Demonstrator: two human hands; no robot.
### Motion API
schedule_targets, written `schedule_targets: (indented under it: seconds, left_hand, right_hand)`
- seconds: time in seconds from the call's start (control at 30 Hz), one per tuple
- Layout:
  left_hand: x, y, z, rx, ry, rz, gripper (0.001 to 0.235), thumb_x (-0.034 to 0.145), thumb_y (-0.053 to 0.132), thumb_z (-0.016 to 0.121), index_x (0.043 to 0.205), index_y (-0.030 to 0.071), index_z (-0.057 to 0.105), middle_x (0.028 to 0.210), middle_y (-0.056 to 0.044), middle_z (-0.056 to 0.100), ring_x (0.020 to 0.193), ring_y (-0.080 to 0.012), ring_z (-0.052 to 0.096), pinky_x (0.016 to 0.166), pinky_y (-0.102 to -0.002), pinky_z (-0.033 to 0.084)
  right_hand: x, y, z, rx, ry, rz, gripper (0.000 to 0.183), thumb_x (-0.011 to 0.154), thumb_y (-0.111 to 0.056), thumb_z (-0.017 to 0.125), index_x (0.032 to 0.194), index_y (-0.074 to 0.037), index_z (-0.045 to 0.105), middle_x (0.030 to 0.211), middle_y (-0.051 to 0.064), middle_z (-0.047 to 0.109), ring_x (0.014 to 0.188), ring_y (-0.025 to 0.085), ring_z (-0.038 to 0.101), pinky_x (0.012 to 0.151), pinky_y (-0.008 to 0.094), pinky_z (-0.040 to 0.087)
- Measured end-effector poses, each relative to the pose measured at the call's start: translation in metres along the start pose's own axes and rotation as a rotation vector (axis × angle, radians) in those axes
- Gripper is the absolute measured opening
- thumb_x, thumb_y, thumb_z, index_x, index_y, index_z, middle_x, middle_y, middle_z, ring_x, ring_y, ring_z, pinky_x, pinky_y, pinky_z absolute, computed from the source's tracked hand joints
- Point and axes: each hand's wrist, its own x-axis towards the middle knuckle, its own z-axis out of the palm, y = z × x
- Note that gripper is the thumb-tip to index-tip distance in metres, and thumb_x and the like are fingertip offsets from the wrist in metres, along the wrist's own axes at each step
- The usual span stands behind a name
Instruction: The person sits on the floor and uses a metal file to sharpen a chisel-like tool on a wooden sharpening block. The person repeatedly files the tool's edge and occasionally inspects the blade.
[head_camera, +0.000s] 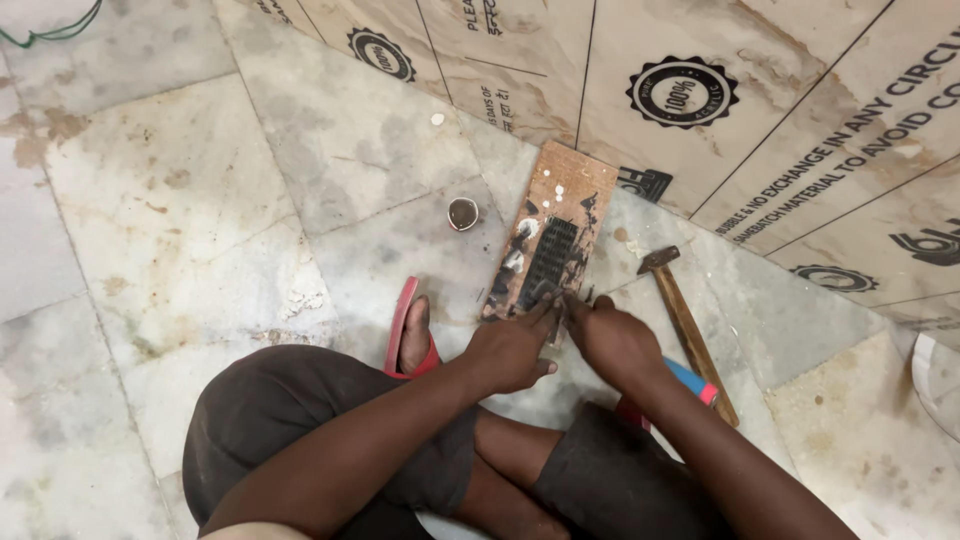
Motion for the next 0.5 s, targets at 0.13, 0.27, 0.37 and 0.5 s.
schedule_targets:
  seconds: [0.13, 0.27, 0.37, 0.5]
  left_hand:
    - [0.051, -0.008, -0.018, 0.048, 0.02, -0.075, 0.089, 0.084, 0.03, 0.069, 0.161, 0.013, 0.028, 0.166, -0.009, 0.03, 0.101, -0.0363, 0.071, 0.083, -0.05, 0.057]
    - [0.07, -0.013, -0.022, 0.054, 0.029, -0.088, 0.08, 0.087, 0.033, 0.067, 0.158, 0.015, 0.034, 0.166, -0.008, 0.034, 0.098, -0.0353, 0.072, 0.083, -0.049, 0.057]
    - [0.038, -0.012, -0.002, 0.061, 0.029, -0.049, 0.08, 0.086, 0.029, 0.067, 0.157, 0.013, 0.035, 0.166, -0.01, 0.035, 0.1, -0.0362, 0.072, 0.081, -0.05, 0.057]
    - [0.007, -0.007, 0.019, 0.13, 0.138, 0.107, 0.097, 0.072, 0.038, 0.076, 0.153, 0.007, 0.034, 0.158, -0.016, 0.036, 0.104, -0.0395, 0.07, 0.078, -0.051, 0.057]
  right_hand:
    - [0.043, 0.013, -0.029, 0.049, -0.058, 0.172, 0.04, 0.102, -0.041, 0.048, 0.137, -0.025, 0.061, 0.113, 0.021, 0.064, 0.097, 0.042, 0.069, 0.083, 0.055, 0.056]
    - [0.051, 0.018, -0.039, 0.07, 0.019, 0.11, 0.041, 0.101, -0.035, 0.049, 0.139, -0.026, 0.06, 0.111, 0.022, 0.065, 0.097, 0.043, 0.069, 0.083, 0.054, 0.056]
    - [0.028, 0.01, -0.02, 0.045, -0.062, 0.079, 0.043, 0.102, -0.039, 0.046, 0.142, -0.025, 0.055, 0.108, 0.022, 0.065, 0.095, 0.042, 0.068, 0.081, 0.054, 0.055]
    - [0.001, 0.003, -0.003, 0.02, -0.098, 0.043, 0.046, 0.101, -0.037, 0.046, 0.143, -0.022, 0.053, 0.109, 0.022, 0.066, 0.092, 0.04, 0.071, 0.079, 0.052, 0.058]
